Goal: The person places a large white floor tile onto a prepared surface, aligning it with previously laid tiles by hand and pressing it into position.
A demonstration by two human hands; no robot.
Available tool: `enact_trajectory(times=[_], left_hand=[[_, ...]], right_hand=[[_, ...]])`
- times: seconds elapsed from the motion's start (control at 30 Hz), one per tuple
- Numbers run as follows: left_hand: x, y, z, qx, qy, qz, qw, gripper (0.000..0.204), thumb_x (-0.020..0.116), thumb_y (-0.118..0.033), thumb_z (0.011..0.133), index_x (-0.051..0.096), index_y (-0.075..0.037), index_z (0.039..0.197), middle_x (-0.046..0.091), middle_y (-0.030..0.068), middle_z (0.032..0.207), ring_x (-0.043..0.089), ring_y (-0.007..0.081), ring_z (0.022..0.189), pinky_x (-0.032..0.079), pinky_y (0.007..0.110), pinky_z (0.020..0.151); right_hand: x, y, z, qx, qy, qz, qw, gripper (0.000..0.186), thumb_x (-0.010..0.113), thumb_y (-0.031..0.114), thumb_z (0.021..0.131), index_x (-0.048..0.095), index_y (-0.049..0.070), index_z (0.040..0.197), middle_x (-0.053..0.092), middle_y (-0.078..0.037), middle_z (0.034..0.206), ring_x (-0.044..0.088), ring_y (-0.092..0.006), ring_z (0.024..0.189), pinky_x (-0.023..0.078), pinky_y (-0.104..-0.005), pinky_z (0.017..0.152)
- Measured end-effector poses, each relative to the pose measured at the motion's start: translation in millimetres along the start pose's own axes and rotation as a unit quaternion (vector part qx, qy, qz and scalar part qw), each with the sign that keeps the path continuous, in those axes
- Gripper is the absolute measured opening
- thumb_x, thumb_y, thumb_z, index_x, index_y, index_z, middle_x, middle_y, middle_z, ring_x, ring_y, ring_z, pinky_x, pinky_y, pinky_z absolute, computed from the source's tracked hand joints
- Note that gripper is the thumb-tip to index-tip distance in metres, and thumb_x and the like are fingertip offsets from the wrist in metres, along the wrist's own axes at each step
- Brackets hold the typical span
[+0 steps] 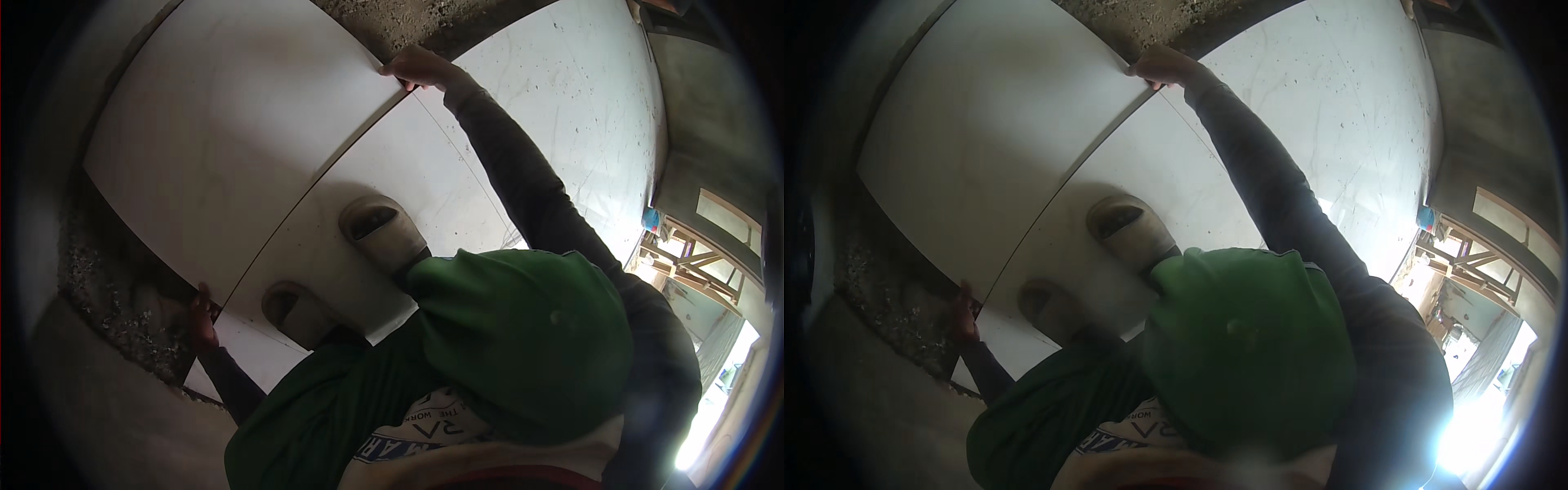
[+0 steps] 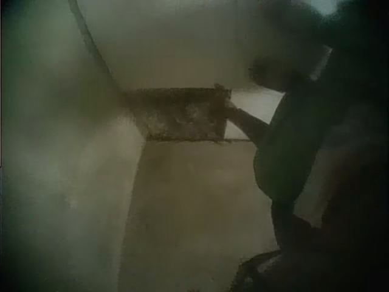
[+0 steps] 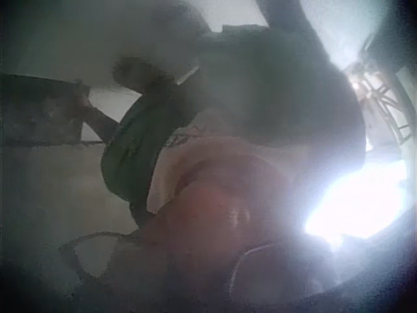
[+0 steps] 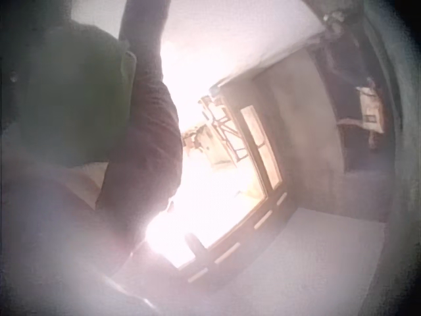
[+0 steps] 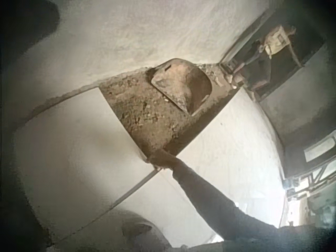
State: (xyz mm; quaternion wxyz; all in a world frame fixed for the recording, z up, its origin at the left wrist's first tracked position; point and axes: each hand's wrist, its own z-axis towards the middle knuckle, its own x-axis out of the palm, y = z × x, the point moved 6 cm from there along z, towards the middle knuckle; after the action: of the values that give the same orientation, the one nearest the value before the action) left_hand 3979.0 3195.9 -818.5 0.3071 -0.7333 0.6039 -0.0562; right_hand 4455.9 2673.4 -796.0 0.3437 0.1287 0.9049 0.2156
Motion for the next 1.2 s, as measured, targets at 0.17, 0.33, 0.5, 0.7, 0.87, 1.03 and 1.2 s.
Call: enact_trajectory(times=[0.17,0.33,0.5,0.7,0.87,1.03,1.2], left_hand=[[-4,6,4,0.011,-0.014,0.003,1.000,0.054,0.065,-0.067,0.088,0.058,-0.014,0.080,0.034,-0.0087,0.067,0.030,0.0059,0.062,0.025,0.027,0.059],[-10,19,9,0.010,-0.035,-0.003,0.999,0.056,0.066,-0.066,0.088,0.064,-0.011,0.089,0.036,-0.0077,0.069,0.034,0.0066,0.065,0.028,0.028,0.061],[-11,17,5,0.012,-0.059,-0.012,0.998,0.057,0.067,-0.065,0.088,0.065,-0.009,0.096,0.038,-0.0068,0.070,0.035,0.0076,0.065,0.029,0.028,0.062],[-10,10,-1,-0.018,-0.055,-0.008,0.998,0.061,0.066,-0.065,0.088,0.063,-0.007,0.109,0.042,-0.0063,0.072,0.037,0.0067,0.067,0.029,0.027,0.063],[-13,18,1,-0.015,-0.046,-0.007,0.999,0.073,0.064,-0.069,0.087,0.059,-0.005,0.123,0.055,-0.0011,0.090,0.045,0.0102,0.079,0.035,0.030,0.074],[-19,24,5,-0.061,-0.005,0.034,0.998,0.089,0.060,-0.073,0.086,0.051,-0.003,0.140,0.060,0.0060,0.121,0.051,0.0150,0.095,0.037,0.031,0.089],[-16,20,1,-0.060,-0.019,-0.032,0.997,0.058,0.065,-0.056,0.093,0.064,-0.006,0.123,0.061,-0.0029,0.093,0.044,0.0080,0.076,0.033,0.028,0.069]], right_hand=[[-4,2,-4,-0.007,-0.019,0.054,0.998,0.035,0.070,0.041,0.085,0.073,0.006,0.078,0.058,-0.002,0.060,0.051,-0.0098,0.049,0.035,-0.0269,0.041],[-7,-1,-11,-0.045,0.006,0.175,0.983,0.043,0.074,0.035,0.085,0.058,0.006,0.058,0.047,0.000,0.050,0.040,-0.0075,0.042,0.029,-0.0270,0.042],[-9,-1,-14,-0.057,0.006,0.159,0.986,0.043,0.074,0.035,0.084,0.058,0.004,0.058,0.047,-0.001,0.051,0.039,-0.0085,0.042,0.031,-0.0283,0.042],[-8,-7,-6,-0.068,0.023,0.153,0.986,0.040,0.074,0.037,0.083,0.067,0.002,0.066,0.057,-0.004,0.059,0.045,-0.0106,0.046,0.036,-0.0295,0.045],[-11,-8,-6,-0.063,0.020,0.070,0.995,0.045,0.073,0.045,0.084,0.072,0.000,0.077,0.068,-0.007,0.072,0.051,-0.0137,0.053,0.044,-0.0315,0.050],[-14,-8,-11,-0.048,0.021,0.064,0.997,0.049,0.070,0.048,0.086,0.072,0.001,0.076,0.070,-0.007,0.074,0.054,-0.0140,0.053,0.048,-0.0309,0.056],[-13,-8,-10,-0.048,0.026,0.060,0.997,0.049,0.067,0.051,0.087,0.072,0.004,0.075,0.072,-0.004,0.077,0.056,-0.0135,0.053,0.051,-0.0314,0.066]])
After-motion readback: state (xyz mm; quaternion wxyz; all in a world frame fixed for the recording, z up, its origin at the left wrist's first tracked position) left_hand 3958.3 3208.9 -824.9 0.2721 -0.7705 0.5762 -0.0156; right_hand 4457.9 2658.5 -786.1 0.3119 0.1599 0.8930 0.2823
